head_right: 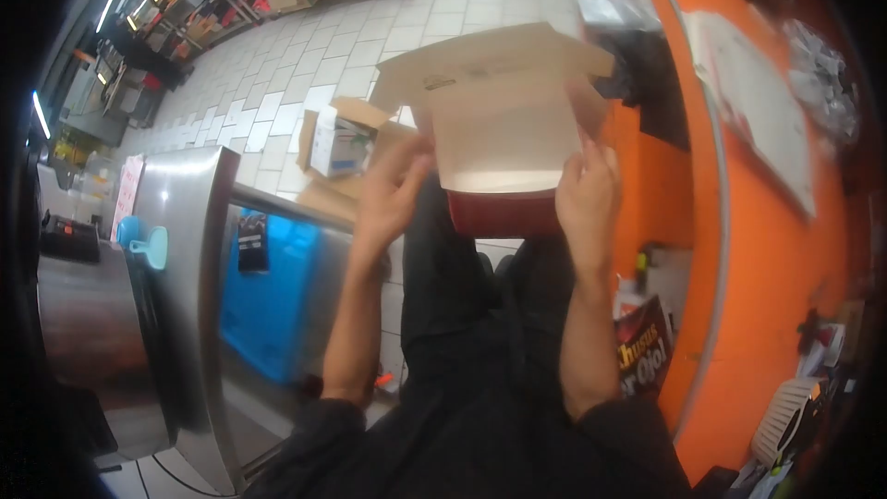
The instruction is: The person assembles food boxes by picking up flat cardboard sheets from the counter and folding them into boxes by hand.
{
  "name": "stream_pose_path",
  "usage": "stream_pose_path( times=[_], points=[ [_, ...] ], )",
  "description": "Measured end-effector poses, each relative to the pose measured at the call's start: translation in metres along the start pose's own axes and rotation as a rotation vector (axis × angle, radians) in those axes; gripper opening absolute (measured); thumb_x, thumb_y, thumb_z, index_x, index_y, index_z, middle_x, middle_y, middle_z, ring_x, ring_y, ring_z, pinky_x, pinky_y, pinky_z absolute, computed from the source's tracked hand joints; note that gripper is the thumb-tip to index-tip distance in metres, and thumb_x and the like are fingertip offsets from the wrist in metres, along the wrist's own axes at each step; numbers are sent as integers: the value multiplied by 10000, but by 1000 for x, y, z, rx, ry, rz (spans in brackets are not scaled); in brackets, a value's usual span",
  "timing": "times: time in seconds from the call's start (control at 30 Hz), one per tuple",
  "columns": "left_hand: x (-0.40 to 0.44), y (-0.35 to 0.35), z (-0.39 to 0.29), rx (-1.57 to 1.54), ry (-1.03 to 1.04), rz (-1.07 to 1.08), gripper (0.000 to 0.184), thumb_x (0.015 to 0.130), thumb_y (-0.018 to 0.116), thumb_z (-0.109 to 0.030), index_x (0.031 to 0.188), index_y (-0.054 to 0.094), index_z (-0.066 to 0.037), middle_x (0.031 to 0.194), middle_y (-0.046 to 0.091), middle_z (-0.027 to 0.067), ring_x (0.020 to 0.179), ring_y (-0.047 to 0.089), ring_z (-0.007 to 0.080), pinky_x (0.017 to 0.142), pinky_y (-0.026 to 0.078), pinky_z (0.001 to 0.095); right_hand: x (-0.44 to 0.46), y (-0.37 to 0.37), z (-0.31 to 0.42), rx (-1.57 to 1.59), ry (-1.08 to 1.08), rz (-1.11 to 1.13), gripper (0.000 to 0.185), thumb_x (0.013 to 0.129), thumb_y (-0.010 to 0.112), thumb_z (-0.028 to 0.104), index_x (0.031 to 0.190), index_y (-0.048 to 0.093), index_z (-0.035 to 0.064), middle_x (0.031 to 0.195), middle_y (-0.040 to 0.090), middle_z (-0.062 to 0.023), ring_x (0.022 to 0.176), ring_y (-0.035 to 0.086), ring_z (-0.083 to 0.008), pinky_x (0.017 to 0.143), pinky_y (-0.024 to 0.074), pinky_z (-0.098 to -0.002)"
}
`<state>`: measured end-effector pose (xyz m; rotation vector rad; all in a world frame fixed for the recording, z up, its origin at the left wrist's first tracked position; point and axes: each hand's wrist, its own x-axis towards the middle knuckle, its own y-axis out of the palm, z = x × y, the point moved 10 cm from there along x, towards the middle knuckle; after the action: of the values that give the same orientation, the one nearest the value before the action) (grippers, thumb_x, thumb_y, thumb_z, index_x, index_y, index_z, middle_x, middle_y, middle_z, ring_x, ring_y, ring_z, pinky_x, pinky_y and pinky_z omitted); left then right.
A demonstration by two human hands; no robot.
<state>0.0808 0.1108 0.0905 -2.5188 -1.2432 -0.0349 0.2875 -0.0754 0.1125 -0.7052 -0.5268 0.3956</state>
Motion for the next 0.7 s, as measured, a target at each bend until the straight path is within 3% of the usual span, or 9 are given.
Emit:
stream_pose_path(
  times=[0.23,0.3,0.4,0.5,0.53,0.6,0.63,0.67,0.7],
  points=[
    [12,6,14,-157,-38,-30,362,984,606,-143,1306,569,17,1178,677,153,1045,674,236,894,535,337,-4,4,-11,46,-112,42,273,888,518,92,1075,637,-66,998,638,-297,972,600,-476,852,472,-498],
    [15,2,15,-15,10,-92,389,981,611,-156,1325,552,16,1167,677,153,1028,673,229,892,536,343,-9,7,-15,-164,-128,209,255,842,507,34,1036,635,-71,1013,642,-313,977,613,-482,843,474,-515],
    [37,5,59,-31,-60,-140,486,937,696,-207,1339,521,2,1257,619,187,1160,613,260,922,526,359,-7,14,-24,-239,71,440,277,793,506,-15,1035,624,-77,1042,630,-337,975,610,-500,821,485,-518],
    [52,7,107,-158,-182,-216,600,877,778,-235,1346,484,-4,1358,537,211,1288,523,290,951,513,373,-3,25,-16,-107,-13,506,352,755,514,-47,1091,617,-73,1055,648,-305,961,622,-495,828,512,-483],
    [59,8,125,-182,-102,-262,582,877,778,-230,1339,507,0,1322,574,195,1242,556,267,942,515,362,-3,31,-21,-110,-31,500,352,755,514,-47,1091,617,-73,1055,648,-305,961,622,-495,828,512,-483],
    [57,0,112,-215,-34,-325,565,877,777,-225,1331,531,3,1286,612,179,1195,590,243,934,517,351,-3,9,-16,-85,-219,165,358,810,563,-13,1161,602,-69,1064,675,-245,947,654,-443,845,530,-427],
    [55,14,106,-256,-65,-122,514,891,762,-227,1308,569,4,1227,651,154,1129,618,213,920,517,333,1,8,-18,-91,-235,180,358,810,563,-13,1161,602,-69,1064,675,-245,947,654,-443,845,530,-427],
    [50,29,90,-296,-95,80,467,905,746,-228,1285,608,6,1168,691,129,1064,646,182,906,518,315,9,10,-32,24,-49,254,364,845,592,32,1198,600,-53,1076,682,-223,952,665,-403,862,527,-404],
    [47,25,85,-303,-102,63,467,905,746,-228,1285,608,6,1168,691,129,1064,646,182,906,518,315,13,17,-46,137,143,325,374,880,621,77,1236,598,-37,1088,690,-202,958,676,-364,879,523,-380]
  ],
)
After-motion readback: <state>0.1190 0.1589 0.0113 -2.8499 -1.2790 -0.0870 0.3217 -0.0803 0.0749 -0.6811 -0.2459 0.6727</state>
